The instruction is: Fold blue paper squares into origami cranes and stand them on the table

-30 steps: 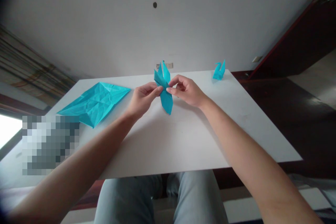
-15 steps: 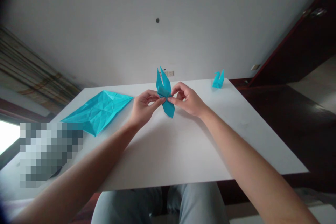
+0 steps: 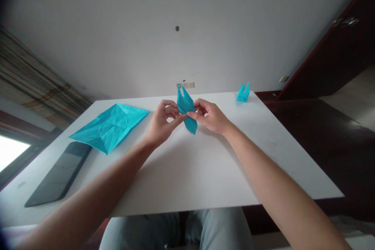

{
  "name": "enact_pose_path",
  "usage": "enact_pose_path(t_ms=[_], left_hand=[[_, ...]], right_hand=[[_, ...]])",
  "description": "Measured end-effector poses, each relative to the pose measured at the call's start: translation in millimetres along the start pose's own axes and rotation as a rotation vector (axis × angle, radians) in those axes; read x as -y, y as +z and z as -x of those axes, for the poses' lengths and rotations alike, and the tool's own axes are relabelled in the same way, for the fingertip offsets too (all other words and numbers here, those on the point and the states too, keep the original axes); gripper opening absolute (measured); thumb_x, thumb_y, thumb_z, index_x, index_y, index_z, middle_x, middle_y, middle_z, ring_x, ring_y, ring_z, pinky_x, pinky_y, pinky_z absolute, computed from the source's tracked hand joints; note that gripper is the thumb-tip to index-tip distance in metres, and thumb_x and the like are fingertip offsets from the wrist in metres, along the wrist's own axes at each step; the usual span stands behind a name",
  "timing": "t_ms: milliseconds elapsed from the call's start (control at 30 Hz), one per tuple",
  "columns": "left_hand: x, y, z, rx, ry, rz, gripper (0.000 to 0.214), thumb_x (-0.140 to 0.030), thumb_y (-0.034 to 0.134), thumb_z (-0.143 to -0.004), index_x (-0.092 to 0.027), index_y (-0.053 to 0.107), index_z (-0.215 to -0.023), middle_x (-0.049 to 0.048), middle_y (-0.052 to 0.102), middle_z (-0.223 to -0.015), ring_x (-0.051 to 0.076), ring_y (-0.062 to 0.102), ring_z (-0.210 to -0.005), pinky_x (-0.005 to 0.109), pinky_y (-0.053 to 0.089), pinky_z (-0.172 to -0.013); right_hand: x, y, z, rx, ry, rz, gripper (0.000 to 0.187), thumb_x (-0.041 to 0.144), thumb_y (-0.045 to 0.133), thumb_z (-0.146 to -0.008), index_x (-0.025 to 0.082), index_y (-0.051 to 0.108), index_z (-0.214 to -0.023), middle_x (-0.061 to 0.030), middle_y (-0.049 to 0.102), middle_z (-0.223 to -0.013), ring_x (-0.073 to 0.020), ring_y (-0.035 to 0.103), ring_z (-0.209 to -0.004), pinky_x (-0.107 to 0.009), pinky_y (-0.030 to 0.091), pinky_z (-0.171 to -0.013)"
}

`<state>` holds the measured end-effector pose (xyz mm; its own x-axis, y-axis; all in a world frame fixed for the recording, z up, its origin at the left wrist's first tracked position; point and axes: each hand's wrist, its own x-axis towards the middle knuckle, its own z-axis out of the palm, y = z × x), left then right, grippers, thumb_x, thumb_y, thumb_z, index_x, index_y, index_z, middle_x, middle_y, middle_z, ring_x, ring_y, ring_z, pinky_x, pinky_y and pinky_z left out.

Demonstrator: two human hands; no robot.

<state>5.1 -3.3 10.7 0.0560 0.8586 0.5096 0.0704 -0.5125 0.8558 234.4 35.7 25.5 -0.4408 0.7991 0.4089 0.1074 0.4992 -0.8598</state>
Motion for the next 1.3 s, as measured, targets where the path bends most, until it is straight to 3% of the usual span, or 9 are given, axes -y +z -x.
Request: enact_pose_path(t_ms=[133, 267, 333, 433, 600, 700, 833, 1067, 1300], left_hand=[[1.0, 0.9, 0.8, 0.013, -0.009, -0.012, 0.044, -0.055, 0.089, -0.101, -0.023, 0.068, -0.124, -0.0005, 0.079, -0.088, 0.016, 0.074, -0.083, 0.03, 0.057, -0.082], [2.1, 0.5, 0.1, 0.006, -0.016, -0.019, 0.043, -0.063, 0.084, -0.105, -0.021, 0.075, -0.105, 0.0046, 0.081, -0.097, 0.017, 0.075, -0.088, 0.03, 0.057, -0.083], [3.0, 0.0, -1.4, -0.019, -0.017, 0.009, 0.049, -0.068, 0.081, -0.106, -0.02, 0.074, -0.095, 0.0037, 0.079, -0.091, 0.016, 0.072, -0.084, 0.028, 0.055, -0.079], [3.2, -1.0, -4.3, -0.069, -0.004, 0.072, 0.055, -0.072, 0.082, -0.103, -0.02, 0.072, -0.088, 0.0019, 0.076, -0.083, 0.014, 0.069, -0.077, 0.027, 0.054, -0.074], [-0.8, -2.1, -7.5, -0.086, -0.035, 0.144, 0.052, -0.071, 0.09, -0.096, -0.02, 0.084, -0.105, 0.0065, 0.085, -0.098, 0.017, 0.077, -0.085, 0.028, 0.061, -0.079], [-3.2, -2.4, -8.3, -0.077, -0.061, 0.137, 0.052, -0.07, 0.092, -0.095, -0.02, 0.088, -0.103, 0.0078, 0.087, -0.099, 0.019, 0.079, -0.088, 0.03, 0.062, -0.082], [-5.8, -2.9, -10.5, -0.104, -0.091, 0.166, 0.053, -0.072, 0.095, -0.091, -0.02, 0.091, -0.095, 0.0066, 0.087, -0.09, 0.018, 0.078, -0.083, 0.03, 0.062, -0.079], [-9.4, -2.6, -13.0, -0.132, -0.123, 0.228, 0.057, -0.075, 0.099, -0.083, -0.021, 0.092, -0.094, 0.009, 0.09, -0.1, 0.022, 0.083, -0.094, 0.036, 0.067, -0.092], [-8.3, -6.3, -13.9, -0.173, -0.119, 0.241, 0.056, -0.074, 0.1, -0.084, -0.022, 0.091, -0.103, 0.0091, 0.089, -0.1, 0.024, 0.083, -0.1, 0.039, 0.067, -0.097]], right_hand=[[0.2, -0.9, 0.0, 0.042, 0.017, 0.026, 0.041, 0.065, 0.088, -0.098, 0.025, 0.076, -0.1, -0.0005, 0.072, -0.088, -0.0185, 0.059, -0.077, -0.034, 0.049, -0.073], [4.6, -0.4, 0.5, 0.137, 0.058, 0.113, 0.043, 0.062, 0.087, -0.098, 0.024, 0.07, -0.091, 0.0025, 0.059, -0.077, -0.0168, 0.051, -0.073, -0.033, 0.042, -0.07], [6.9, 0.2, 1.2, 0.186, 0.079, 0.145, 0.044, 0.061, 0.085, -0.098, 0.024, 0.064, -0.085, 0.0029, 0.055, -0.074, -0.0169, 0.049, -0.073, -0.033, 0.04, -0.07], [8.8, 1.1, 2.3, 0.222, 0.088, 0.152, 0.045, 0.06, 0.082, -0.1, 0.024, 0.06, -0.082, 0.0027, 0.054, -0.074, -0.0173, 0.048, -0.074, -0.034, 0.039, -0.071], [11.2, 4.3, 3.7, 0.316, 0.126, 0.138, 0.051, 0.066, 0.082, -0.098, 0.025, 0.059, -0.081, 0.0022, 0.053, -0.075, -0.0183, 0.048, -0.075, -0.034, 0.038, -0.072], [13.8, 6.0, 4.2, 0.388, 0.161, 0.124, 0.052, 0.068, 0.083, -0.097, 0.024, 0.061, -0.082, 0.0014, 0.055, -0.076, -0.019, 0.05, -0.075, -0.034, 0.039, -0.072], [14.8, 6.0, 3.7, 0.382, 0.15, 0.116, 0.047, 0.063, 0.082, -0.098, 0.024, 0.062, -0.082, 0.0014, 0.055, -0.077, -0.0187, 0.05, -0.076, -0.034, 0.039, -0.072], [9.6, 5.3, 2.9, 0.319, 0.133, 0.132, 0.046, 0.061, 0.08, -0.099, 0.025, 0.059, -0.082, 0.0019, 0.053, -0.078, -0.0185, 0.048, -0.077, -0.034, 0.039, -0.073], [12.8, 3.7, 2.6, 0.341, 0.104, 0.121, 0.047, 0.06, 0.081, -0.099, 0.025, 0.057, -0.08, 0.0022, 0.052, -0.078, -0.018, 0.048, -0.075, -0.033, 0.039, -0.072]])
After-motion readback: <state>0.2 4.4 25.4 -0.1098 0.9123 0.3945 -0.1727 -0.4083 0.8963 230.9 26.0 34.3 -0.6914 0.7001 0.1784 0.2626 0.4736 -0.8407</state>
